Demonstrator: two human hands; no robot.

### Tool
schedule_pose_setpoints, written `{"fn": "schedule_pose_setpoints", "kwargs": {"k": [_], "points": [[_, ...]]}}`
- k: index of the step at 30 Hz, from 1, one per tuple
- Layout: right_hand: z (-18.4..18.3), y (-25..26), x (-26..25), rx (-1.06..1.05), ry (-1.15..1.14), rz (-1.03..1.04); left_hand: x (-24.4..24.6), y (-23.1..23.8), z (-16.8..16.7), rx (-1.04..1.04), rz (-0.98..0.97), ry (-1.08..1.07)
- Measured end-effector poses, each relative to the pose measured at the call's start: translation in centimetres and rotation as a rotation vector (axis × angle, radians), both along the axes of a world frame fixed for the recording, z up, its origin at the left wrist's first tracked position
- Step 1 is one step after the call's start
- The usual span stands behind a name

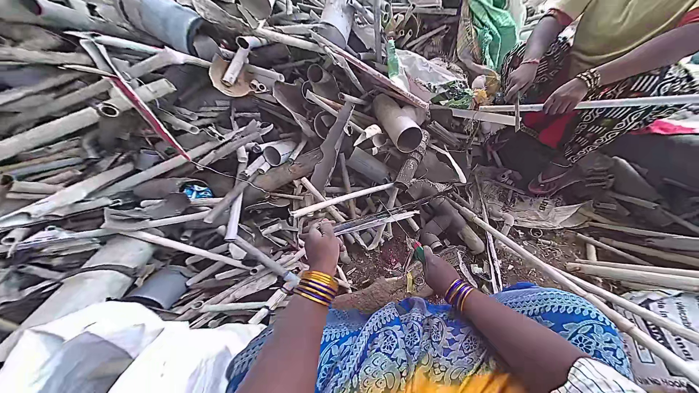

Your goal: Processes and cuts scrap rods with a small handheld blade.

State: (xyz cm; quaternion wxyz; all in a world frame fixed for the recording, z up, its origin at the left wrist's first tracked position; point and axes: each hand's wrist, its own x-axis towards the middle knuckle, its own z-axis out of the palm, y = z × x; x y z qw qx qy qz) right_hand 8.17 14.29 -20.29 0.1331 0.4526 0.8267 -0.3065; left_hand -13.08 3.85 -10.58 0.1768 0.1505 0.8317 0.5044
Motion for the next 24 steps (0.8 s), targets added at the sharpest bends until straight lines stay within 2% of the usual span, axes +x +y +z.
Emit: {"fn": "schedule_pose_setpoints", "kwargs": {"k": [2, 5, 9, 11, 13, 15, 16, 17, 20, 22, 24], "points": [[1.5, -1.6, -0.5, -0.012, 0.039, 0.013, -0.4, 0.2, -0.2, -0.037, -0.03, 0.04], [2.4, -3.4, -0.6, 0.063, 0.041, 0.155, -0.9, 0.3, -0.4, -0.083, -0.065, 0.08], [-0.2, 0.8, 0.5, 0.113, -0.158, -0.027, -0.6, 0.1, -0.3, -0.102, -0.125, 0.045], [1.1, -0.1, -0.1, 0.089, -0.124, -0.039, -0.2, 0.4, 0.0, -0.142, -0.164, 0.074], [3.1, -3.1, -0.8, 0.08, -0.033, 0.064, -0.1, 0.5, 0.5, -0.172, -0.182, 0.112], [3.2, -4.7, -0.8, 0.128, 0.037, 0.189, 0.2, 0.2, 0.7, -0.175, -0.187, 0.133], [2.5, -4.1, -0.6, 0.127, 0.023, 0.16, 0.4, -0.1, 0.7, -0.16, -0.177, 0.143], [1.6, -2.3, -0.2, 0.088, -0.028, 0.044, 0.5, -0.3, 0.7, -0.129, -0.158, 0.156], [-1.6, 4.6, 3.2, -0.063, -0.094, -0.489, 0.3, -1.0, 0.5, -0.033, -0.113, 0.218], [-1.0, 6.0, 3.6, -0.02, 0.002, -0.594, -0.5, -1.3, 0.6, 0.048, -0.117, 0.285], [0.5, 4.6, 2.5, 0.098, 0.23, -0.573, -0.8, -1.5, 0.3, 0.126, -0.164, 0.361]]}}
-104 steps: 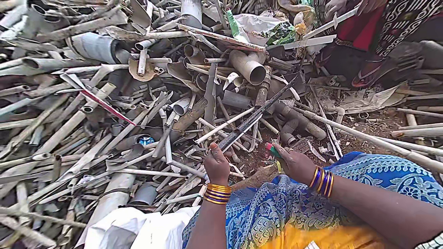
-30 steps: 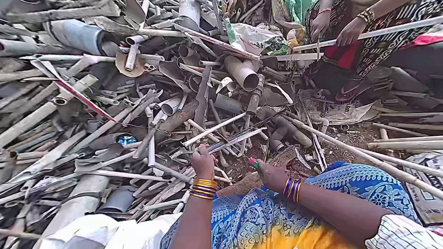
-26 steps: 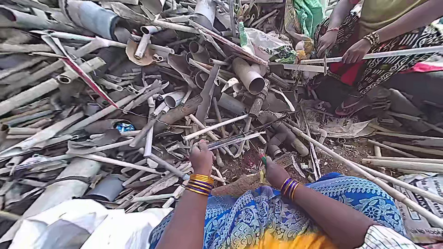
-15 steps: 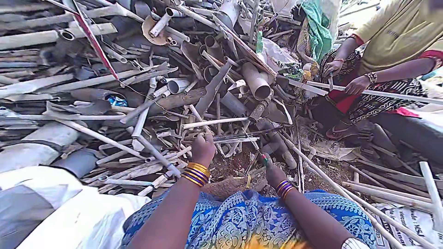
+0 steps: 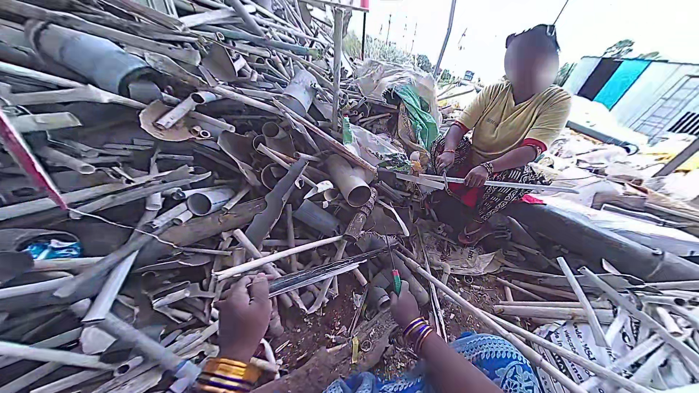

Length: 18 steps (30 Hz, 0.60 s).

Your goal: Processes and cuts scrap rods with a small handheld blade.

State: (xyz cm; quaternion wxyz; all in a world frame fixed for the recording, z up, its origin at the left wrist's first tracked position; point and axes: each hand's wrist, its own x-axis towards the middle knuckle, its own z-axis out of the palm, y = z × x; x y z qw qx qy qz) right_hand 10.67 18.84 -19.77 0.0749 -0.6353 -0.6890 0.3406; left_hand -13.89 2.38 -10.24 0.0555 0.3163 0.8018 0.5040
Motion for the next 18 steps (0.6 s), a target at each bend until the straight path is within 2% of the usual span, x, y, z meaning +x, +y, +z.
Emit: {"fn": "schedule_pose_setpoints", "kwargs": {"k": [4, 6, 8, 11, 14, 16, 18], "points": [[2.2, -3.0, -1.9, 0.343, 0.255, 0.217, 1.4, -0.3, 0.3, 0.189, -0.151, 0.111], [2.4, -3.3, -1.9, 0.447, 0.303, 0.356, 2.2, -0.4, -0.2, 0.35, -0.228, 0.124], [2.7, -3.5, -1.8, 0.486, 0.285, 0.44, 2.8, -0.8, -0.5, 0.501, -0.294, 0.035], [3.5, -3.9, -1.6, 0.568, 0.183, 0.424, 2.8, -1.5, -0.3, 0.617, -0.392, -0.169], [4.9, -3.6, -1.3, 0.556, 0.115, 0.395, 2.5, -1.8, 0.1, 0.667, -0.484, -0.241], [5.3, -3.5, -0.9, 0.594, 0.167, 0.383, 2.8, -1.7, 0.2, 0.729, -0.518, -0.271], [5.2, -3.4, -0.7, 0.737, 0.294, 0.372, 3.0, -1.4, 0.1, 0.804, -0.54, -0.284]]}}
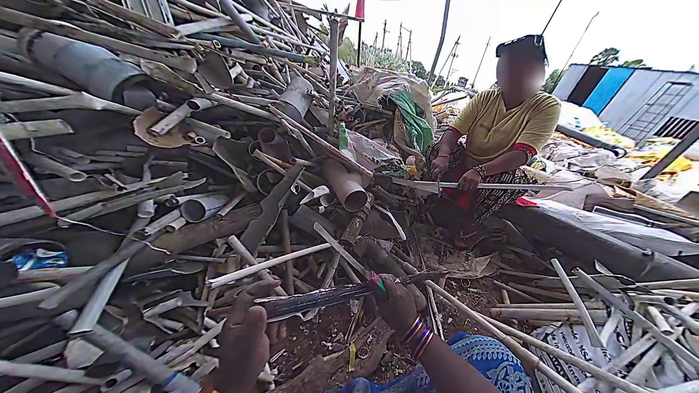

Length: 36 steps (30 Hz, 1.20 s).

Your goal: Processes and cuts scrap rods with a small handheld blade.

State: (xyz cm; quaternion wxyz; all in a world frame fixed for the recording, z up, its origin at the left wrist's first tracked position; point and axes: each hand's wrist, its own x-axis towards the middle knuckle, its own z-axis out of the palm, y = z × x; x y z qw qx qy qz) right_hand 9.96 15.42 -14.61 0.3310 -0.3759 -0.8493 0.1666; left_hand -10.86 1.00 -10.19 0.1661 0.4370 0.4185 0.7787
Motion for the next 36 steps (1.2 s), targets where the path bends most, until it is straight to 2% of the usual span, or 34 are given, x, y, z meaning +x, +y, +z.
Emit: {"fn": "schedule_pose_setpoints", "kwargs": {"k": [3, 5, 7, 9, 11, 13, 17, 21, 23, 26, 28, 30, 32, 36], "points": [[0.6, -0.3, 0.0, 0.088, 0.099, 0.027, 0.0, 1.1, -1.7, -0.053, 0.046, 0.122], [0.9, -1.0, -0.2, 0.086, 0.118, 0.06, 0.9, 1.6, -2.3, -0.294, 0.04, 0.321], [1.1, -1.9, -0.5, 0.103, 0.147, 0.141, 2.2, 2.1, -2.5, -0.532, -0.045, 0.453], [0.9, -2.9, -0.9, 0.142, 0.164, 0.244, 4.3, 2.1, -1.5, -0.642, -0.207, 0.353], [1.0, -4.0, -1.3, 0.143, 0.163, 0.329, 7.2, 1.6, 0.4, -0.608, -0.334, 0.036], [1.2, -4.7, -1.6, 0.078, 0.158, 0.37, 8.4, 1.4, -0.2, -0.49, -0.336, -0.125], [1.4, -4.5, -1.6, -0.093, 0.103, 0.397, 8.0, 1.9, -2.4, -0.443, -0.239, -0.079], [0.4, -4.1, -2.0, -0.269, 0.217, 0.386, 7.2, 2.5, -4.3, -0.57, -0.152, -0.008], [0.6, -4.1, -1.9, -0.324, 0.274, 0.374, 7.3, 2.7, -4.4, -0.575, -0.1, 0.06], [2.6, -4.0, -0.8, -0.346, 0.294, 0.375, 7.2, 2.9, -3.7, -0.474, -0.017, 0.135], [4.5, -3.6, 0.5, -0.268, 0.245, 0.351, 6.1, 3.3, -3.0, -0.454, 0.003, 0.0], [5.6, -2.7, 2.0, -0.206, 0.136, 0.293, 4.9, 3.7, -2.0, -0.433, -0.011, -0.263], [5.3, -1.8, 3.4, -0.219, 0.011, 0.177, 3.9, 3.8, -0.6, -0.395, 0.004, -0.48], [3.0, 0.4, 4.2, -0.492, -0.31, -0.174, 2.7, 3.9, 1.2, -0.331, 0.115, -0.706]]}}
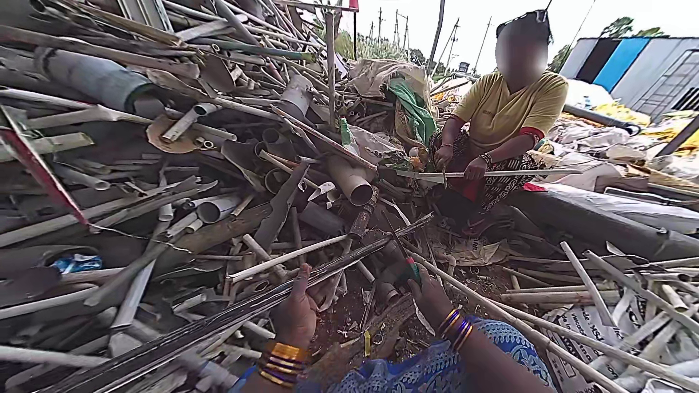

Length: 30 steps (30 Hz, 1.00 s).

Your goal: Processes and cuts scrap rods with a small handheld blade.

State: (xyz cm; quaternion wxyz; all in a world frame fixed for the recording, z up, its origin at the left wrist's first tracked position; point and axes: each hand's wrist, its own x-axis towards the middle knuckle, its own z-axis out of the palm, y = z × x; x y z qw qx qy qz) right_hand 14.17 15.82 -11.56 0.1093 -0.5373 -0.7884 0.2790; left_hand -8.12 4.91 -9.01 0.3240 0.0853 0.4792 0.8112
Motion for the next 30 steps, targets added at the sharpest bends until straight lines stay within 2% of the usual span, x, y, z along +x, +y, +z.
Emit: {"fn": "schedule_pose_setpoints", "kwargs": {"k": [2, 4, 6, 8, 12, 15, 17, 19, 21, 27, 30], "points": [[-0.7, -0.2, -0.9, -0.095, -0.107, 0.003, -0.4, 0.2, -0.2, -0.007, 0.023, -0.047], [-1.3, -2.6, -2.1, -0.078, -0.18, 0.166, -0.2, 0.1, -0.5, -0.039, 0.027, -0.061], [-2.4, -5.4, -3.0, 0.065, -0.14, 0.361, -0.3, 0.3, -0.6, -0.052, 0.071, -0.069], [-3.9, -5.9, -3.3, 0.252, -0.05, 0.44, -0.3, 0.3, -0.4, -0.042, 0.113, -0.096], [-5.8, -2.7, -3.4, 0.351, -0.08, 0.432, -0.3, 0.0, -0.3, -0.011, 0.101, -0.219], [-4.9, -4.0, -4.0, 0.284, -0.107, 0.422, -0.8, 0.4, -0.5, -0.001, 0.137, -0.22], [-4.4, -4.9, -4.0, 0.372, -0.088, 0.428, -1.3, 0.5, -0.2, 0.004, 0.168, -0.218], [-5.2, -3.7, -3.6, 0.564, -0.015, 0.428, -1.6, 0.3, 0.1, 0.003, 0.189, -0.249], [-6.0, -1.9, -3.2, 0.651, 0.016, 0.418, -1.5, 0.0, 0.3, 0.003, 0.176, -0.267], [-6.6, -4.0, -3.8, 0.662, 0.132, 0.451, -1.7, 0.3, 0.5, -0.018, 0.195, -0.251], [-6.6, -2.3, -3.2, 0.658, 0.076, 0.42, -1.9, 0.1, 0.4, -0.029, 0.183, -0.231]]}}
